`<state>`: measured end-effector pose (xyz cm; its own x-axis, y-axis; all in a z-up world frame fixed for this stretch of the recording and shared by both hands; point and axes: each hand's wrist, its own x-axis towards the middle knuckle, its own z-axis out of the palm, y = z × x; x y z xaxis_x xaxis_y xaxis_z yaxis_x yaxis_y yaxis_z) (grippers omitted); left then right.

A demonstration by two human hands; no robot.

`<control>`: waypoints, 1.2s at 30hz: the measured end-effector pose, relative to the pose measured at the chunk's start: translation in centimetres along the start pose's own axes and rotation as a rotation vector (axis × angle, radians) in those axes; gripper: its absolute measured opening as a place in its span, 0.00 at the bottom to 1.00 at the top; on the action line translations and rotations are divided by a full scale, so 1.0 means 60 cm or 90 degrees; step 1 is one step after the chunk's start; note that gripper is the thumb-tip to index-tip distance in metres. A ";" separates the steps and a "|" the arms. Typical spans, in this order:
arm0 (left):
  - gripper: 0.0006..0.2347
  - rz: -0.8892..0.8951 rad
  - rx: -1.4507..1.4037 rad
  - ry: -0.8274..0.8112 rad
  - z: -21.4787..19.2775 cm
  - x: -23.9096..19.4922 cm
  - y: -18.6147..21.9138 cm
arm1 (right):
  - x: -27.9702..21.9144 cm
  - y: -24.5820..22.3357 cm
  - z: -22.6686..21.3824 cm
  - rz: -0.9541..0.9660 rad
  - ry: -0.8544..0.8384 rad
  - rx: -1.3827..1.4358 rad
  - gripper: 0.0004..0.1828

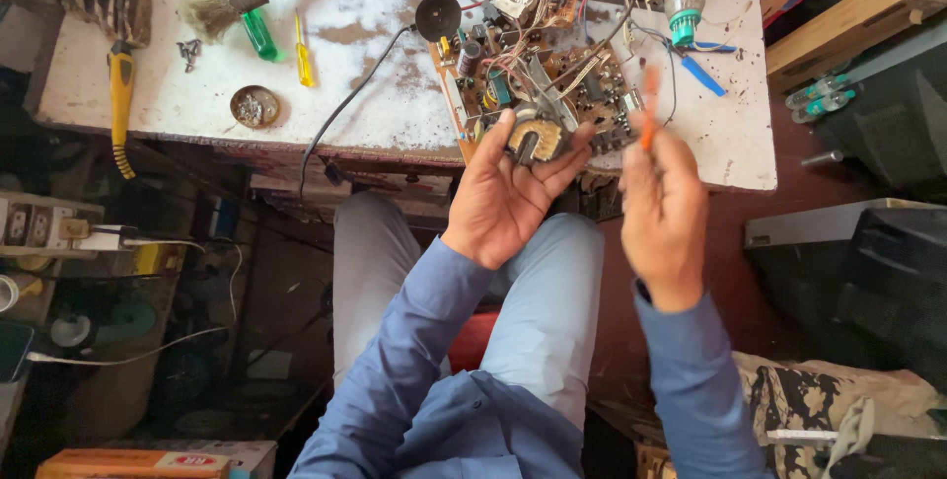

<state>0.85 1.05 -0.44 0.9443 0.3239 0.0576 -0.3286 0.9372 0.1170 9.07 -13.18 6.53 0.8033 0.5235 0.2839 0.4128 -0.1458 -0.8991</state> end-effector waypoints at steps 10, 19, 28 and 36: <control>0.25 0.007 -0.091 -0.025 0.005 0.005 0.004 | -0.055 0.026 0.041 -0.330 0.031 -0.209 0.09; 0.24 0.007 -0.074 -0.014 0.013 0.012 0.002 | -0.031 0.024 0.022 -0.266 0.063 -0.191 0.05; 0.22 0.015 -0.030 0.009 0.015 0.008 -0.009 | -0.019 0.026 0.021 -0.333 0.064 -0.212 0.06; 0.23 0.018 -0.062 -0.005 0.007 -0.001 -0.006 | -0.004 0.024 -0.010 -0.303 0.134 -0.260 0.03</control>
<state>0.88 0.63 -0.05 0.9347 0.3493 0.0665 -0.3511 0.9361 0.0184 9.73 -14.05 5.35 0.5431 0.4402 0.7151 0.8395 -0.2680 -0.4727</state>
